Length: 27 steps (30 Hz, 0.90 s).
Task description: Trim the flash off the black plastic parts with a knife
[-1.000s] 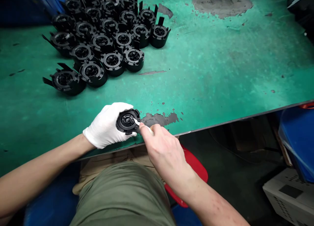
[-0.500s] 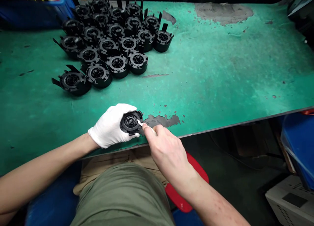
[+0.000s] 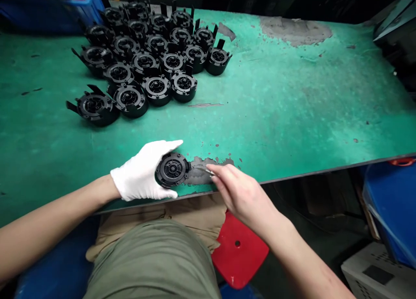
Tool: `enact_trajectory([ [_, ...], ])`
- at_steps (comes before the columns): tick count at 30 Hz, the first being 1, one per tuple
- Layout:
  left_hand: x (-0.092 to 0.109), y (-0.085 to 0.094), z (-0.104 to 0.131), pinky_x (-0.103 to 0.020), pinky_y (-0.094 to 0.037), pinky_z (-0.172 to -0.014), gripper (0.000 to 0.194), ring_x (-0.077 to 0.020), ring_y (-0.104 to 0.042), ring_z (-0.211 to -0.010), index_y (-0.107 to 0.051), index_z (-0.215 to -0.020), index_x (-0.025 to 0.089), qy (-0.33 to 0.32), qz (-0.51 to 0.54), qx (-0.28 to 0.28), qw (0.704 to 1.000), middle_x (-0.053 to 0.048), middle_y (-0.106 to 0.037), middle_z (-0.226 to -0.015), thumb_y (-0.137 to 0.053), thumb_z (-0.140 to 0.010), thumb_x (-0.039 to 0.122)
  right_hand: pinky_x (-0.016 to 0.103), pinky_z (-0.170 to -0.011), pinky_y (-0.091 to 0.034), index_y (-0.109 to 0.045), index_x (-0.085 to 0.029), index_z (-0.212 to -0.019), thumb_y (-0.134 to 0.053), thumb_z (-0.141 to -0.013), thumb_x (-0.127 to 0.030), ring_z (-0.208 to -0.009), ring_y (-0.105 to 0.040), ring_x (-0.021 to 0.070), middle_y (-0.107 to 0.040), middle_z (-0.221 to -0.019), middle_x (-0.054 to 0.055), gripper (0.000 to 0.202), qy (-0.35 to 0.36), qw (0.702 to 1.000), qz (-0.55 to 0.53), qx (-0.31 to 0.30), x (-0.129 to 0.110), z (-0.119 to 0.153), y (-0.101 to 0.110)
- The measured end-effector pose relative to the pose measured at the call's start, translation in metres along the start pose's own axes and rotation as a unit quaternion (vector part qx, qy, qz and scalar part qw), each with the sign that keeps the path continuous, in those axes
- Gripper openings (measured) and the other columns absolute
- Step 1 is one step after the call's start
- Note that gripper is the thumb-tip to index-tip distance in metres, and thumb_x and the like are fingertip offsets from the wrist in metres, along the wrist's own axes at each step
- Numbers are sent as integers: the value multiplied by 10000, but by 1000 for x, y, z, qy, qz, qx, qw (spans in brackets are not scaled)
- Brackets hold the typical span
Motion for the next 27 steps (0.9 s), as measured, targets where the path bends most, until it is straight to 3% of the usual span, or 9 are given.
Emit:
enact_trajectory([
  [3, 5, -3, -2, -582, -565, -1093, 1071, -444, -707, -1263, -506, -1489, 128, 12, -16, 19, 1000, -247, -688, -1409, -892, -684, 719, 302, -825, -568, -580, -138, -1454, -550, -1116, -179, -940, -702, 183, -701, -1073, 86, 342, 16, 1000, 3, -22, -8, 3, -14],
  [7, 10, -3, -11, -506, -613, -940, 794, -369, -775, -1015, -675, -1181, 168, 50, -4, -17, 999, -132, -777, -1089, -907, -670, 730, 308, -610, -460, -594, -80, -1447, -537, -1129, -210, -725, -641, 169, -661, -887, 42, 348, 31, 984, 172, 14, -26, 4, -28],
  [11, 12, -3, -11, -516, -619, -872, 841, -371, -777, -938, -705, -1043, 194, 67, -6, -8, 998, -112, -774, -972, -874, -579, 874, 340, -552, -384, -587, -47, -1468, -534, -1133, -228, -648, -594, 164, -624, -817, 20, 384, 18, 961, 276, 29, -39, 2, -36],
  [14, 10, -5, -6, -531, -628, -888, 883, -372, -782, -976, -693, -1111, 193, 57, -1, 34, 998, -144, -777, -1053, -846, -594, 894, 354, -533, -357, -573, -31, -1483, -526, -1133, -226, -620, -564, 165, -612, -816, 19, 404, 20, 958, 285, 24, -42, 1, -36],
  [17, 9, -5, -2, -515, -629, -941, 767, -361, -782, -1067, -621, -1300, 175, 21, 15, 66, 997, -167, -766, -1201, -848, -754, 664, 328, -572, -393, -574, -59, -1481, -534, -1124, -203, -659, -580, 162, -632, -851, 27, 387, 36, 973, 228, 16, -35, 2, -29],
  [20, 9, -3, -2, -526, -607, -1032, 853, -382, -750, -1204, -456, -1530, 146, -19, 21, 53, 998, -199, -722, -1351, -792, -807, 450, 295, -698, -478, -556, -87, -1495, -528, -1113, -164, -777, -621, 172, -651, -933, 52, 391, 53, 990, 131, 6, -18, 0, -17],
  [24, 9, -3, -4, -563, -568, -1101, 1129, -445, -679, -1332, -368, -1594, 138, -32, 5, 24, 999, -251, -652, -1467, -894, -725, 631, 296, -642, -445, -574, -106, -1486, -509, -1121, -182, -744, -581, 171, -616, -912, 42, 379, 78, 984, 157, -21, 6, -12, -5],
  [27, 8, -4, -7, -529, -575, -1057, 1169, -416, -739, -1209, -413, -1562, 156, -4, -7, -1, 1000, -204, -724, -1351, -949, -664, 679, 315, -597, -387, -602, -124, -1464, -510, -1104, -153, -695, -533, 173, -608, -882, 30, 373, 145, 963, 220, -52, 15, -28, 2],
])
Point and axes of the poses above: each hand's wrist, its own z-axis away from the middle knuckle, its own y-axis out of the back of the hand, x = y × z, the point moved 2 cm from there along -z, towards the middle knuckle
